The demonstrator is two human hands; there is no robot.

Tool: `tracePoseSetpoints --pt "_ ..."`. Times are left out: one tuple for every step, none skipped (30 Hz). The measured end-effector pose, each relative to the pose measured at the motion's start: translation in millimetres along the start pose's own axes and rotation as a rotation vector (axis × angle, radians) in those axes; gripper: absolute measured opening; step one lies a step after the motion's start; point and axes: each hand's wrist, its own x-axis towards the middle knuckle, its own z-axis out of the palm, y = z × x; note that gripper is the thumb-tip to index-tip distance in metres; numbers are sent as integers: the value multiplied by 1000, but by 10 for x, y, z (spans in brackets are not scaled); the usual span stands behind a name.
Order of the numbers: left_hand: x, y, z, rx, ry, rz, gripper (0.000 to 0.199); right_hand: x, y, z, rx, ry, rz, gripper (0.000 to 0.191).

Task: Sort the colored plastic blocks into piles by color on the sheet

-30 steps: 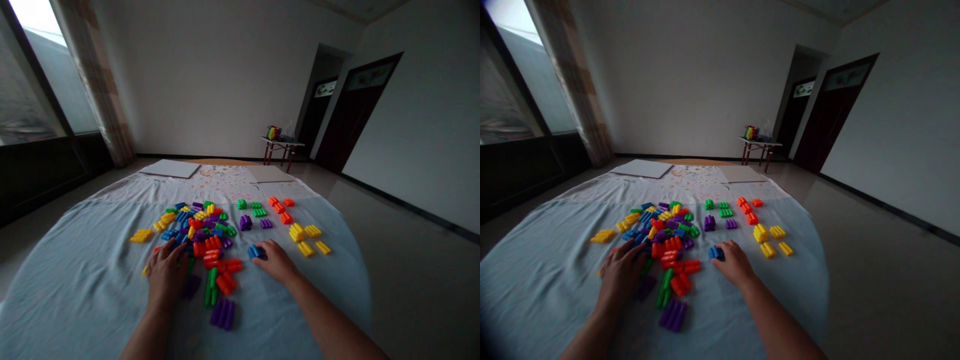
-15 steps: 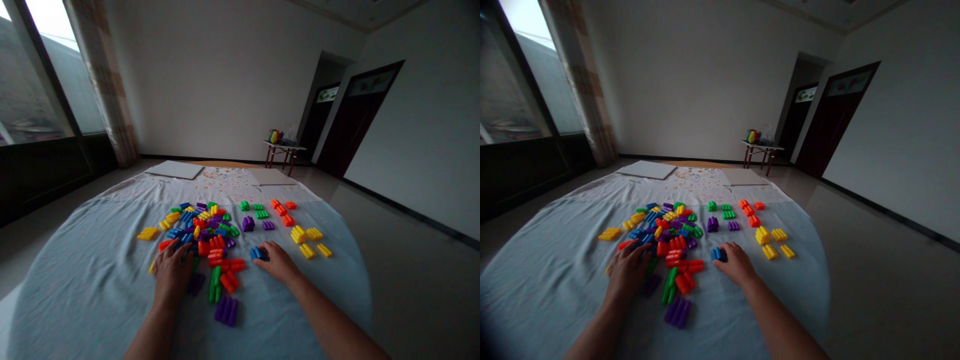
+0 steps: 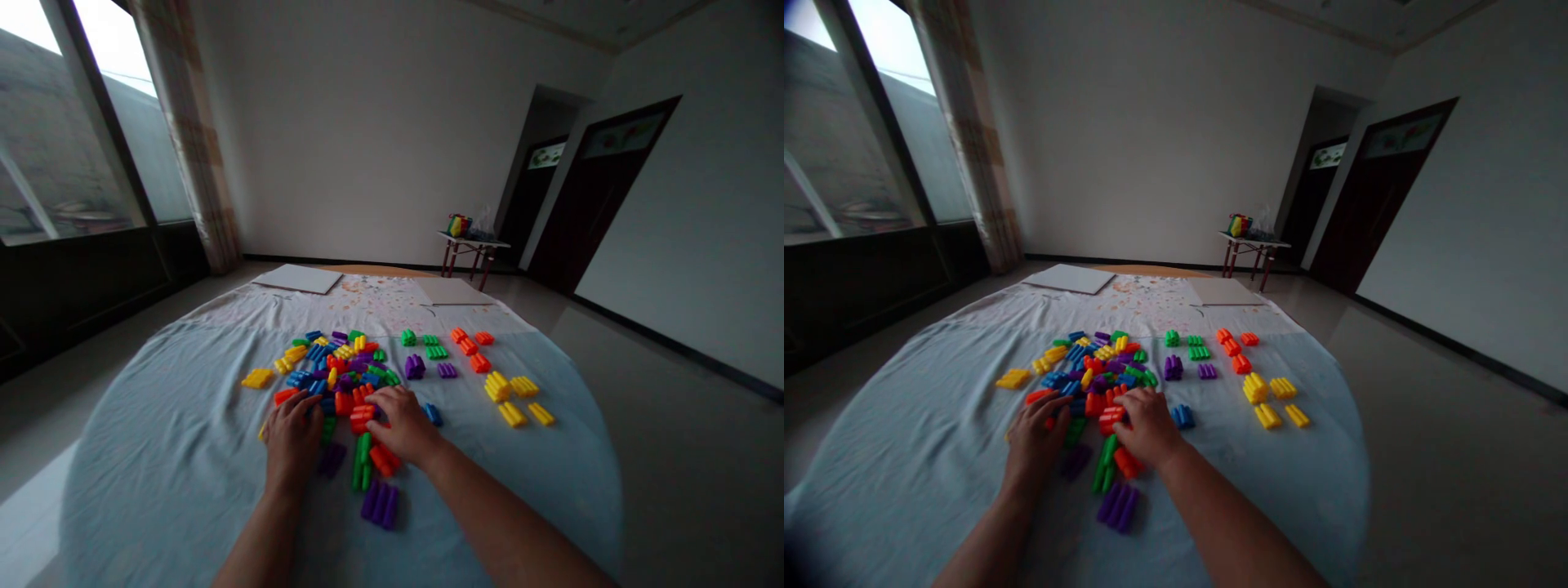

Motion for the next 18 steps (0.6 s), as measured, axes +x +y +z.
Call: tracePoseSetpoints --pt "-2 -1 -2 1 4 -2 32 28 -20 38 -16 -31 3 32" --pt "-4 1 -6 3 4 -3 32 47 -33 65 -30 -64 6 31" --pt "-5 5 -10 5 5 -4 31 56 -39 80 -39 -92 7 29" --pt "-4 10 -16 7 4 -5 31 54 -40 80 -40 -109 7 28" --pt "-4 17 -23 8 2 -6 31 41 -36 65 -31 -108 7 26" --pt "-3 25 -30 10 0 -6 31 17 -27 35 -12 -92 8 26" --pt "-2 34 -37 11 -3 -6 30 -16 -14 -9 17 -67 10 25" --pt "-2 42 -43 13 -4 -8 30 -58 4 -65 54 -41 17 25" --pt "-2 48 -48 14 -5 -11 29 -108 27 -128 96 -19 27 26" --pt "-2 53 -51 14 -6 -14 29 -164 56 -195 138 -10 39 26" --pt "-2 57 -53 15 -7 -17 29 -225 90 -260 178 -16 50 27" --pt "-2 58 -54 16 -8 -19 29 -290 128 -320 214 -34 57 27" --pt "-2 59 -53 18 -9 -18 29 -354 170 -372 244 -59 62 27" --pt "-1 58 -52 20 -10 -16 30 -418 214 -411 268 -85 65 27" --pt "0 57 -50 21 -10 -14 30 -477 257 -439 284 -110 67 27" --pt "1 56 -48 22 -9 -12 30 -530 297 -455 292 -132 68 26" --pt "3 56 -49 24 -7 -11 30 -576 332 -460 292 -149 65 26" --pt "4 58 -51 25 -7 -11 30 -615 358 -457 288 -162 62 27"
